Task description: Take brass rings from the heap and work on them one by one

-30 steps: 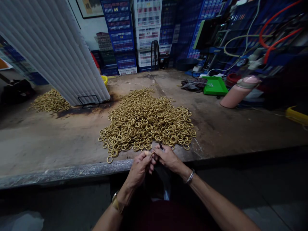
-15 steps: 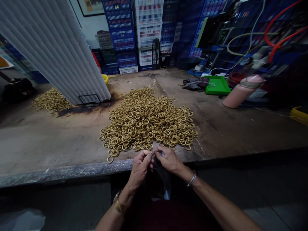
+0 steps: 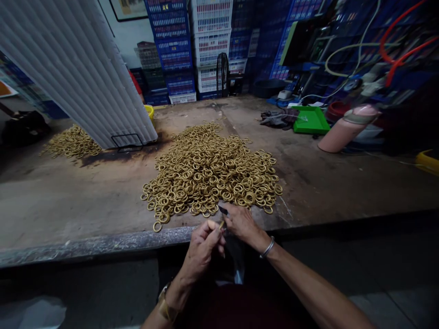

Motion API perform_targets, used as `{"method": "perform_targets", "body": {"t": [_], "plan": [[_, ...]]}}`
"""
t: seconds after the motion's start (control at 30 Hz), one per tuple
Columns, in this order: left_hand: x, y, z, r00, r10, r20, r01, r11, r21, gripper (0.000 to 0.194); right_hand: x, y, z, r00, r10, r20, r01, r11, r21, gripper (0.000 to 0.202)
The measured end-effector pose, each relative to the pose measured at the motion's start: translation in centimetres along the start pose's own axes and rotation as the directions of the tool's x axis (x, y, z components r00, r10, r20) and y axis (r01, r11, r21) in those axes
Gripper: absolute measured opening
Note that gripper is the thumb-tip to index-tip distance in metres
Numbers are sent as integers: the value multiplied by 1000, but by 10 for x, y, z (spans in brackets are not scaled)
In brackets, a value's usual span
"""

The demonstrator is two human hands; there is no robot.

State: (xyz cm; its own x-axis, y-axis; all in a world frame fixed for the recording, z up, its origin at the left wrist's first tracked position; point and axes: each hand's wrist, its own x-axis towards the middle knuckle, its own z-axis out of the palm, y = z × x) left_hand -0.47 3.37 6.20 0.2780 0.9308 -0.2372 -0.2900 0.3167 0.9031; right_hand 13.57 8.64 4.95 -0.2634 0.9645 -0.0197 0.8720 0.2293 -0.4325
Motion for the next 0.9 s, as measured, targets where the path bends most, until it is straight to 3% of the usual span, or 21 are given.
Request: {"method": "perform_targets", "body": {"t": [0.17,0.27,0.57,0.77,0.9], "plan": [[6,-9,-8,996,-54,-68,32,955,-294,25,9,-10,5,992,85,-88,-91,994,-65,21],[9,-9,-13,991,-80,-111,34,931,-363,23,15,-15,9,989,112,-95,-123,986,-116,19],[12,-3,-17,987,-155,-44,109,844,-525,20,24,-14,11,990,123,-66,-133,977,-168,15],[21,0,-17,982,-146,-117,70,866,-496,23,21,-14,1,986,140,-86,-156,965,-210,16],[29,3,-13,980,-97,-176,34,944,-329,24,22,-8,-9,988,92,-122,-114,975,-190,16]]}}
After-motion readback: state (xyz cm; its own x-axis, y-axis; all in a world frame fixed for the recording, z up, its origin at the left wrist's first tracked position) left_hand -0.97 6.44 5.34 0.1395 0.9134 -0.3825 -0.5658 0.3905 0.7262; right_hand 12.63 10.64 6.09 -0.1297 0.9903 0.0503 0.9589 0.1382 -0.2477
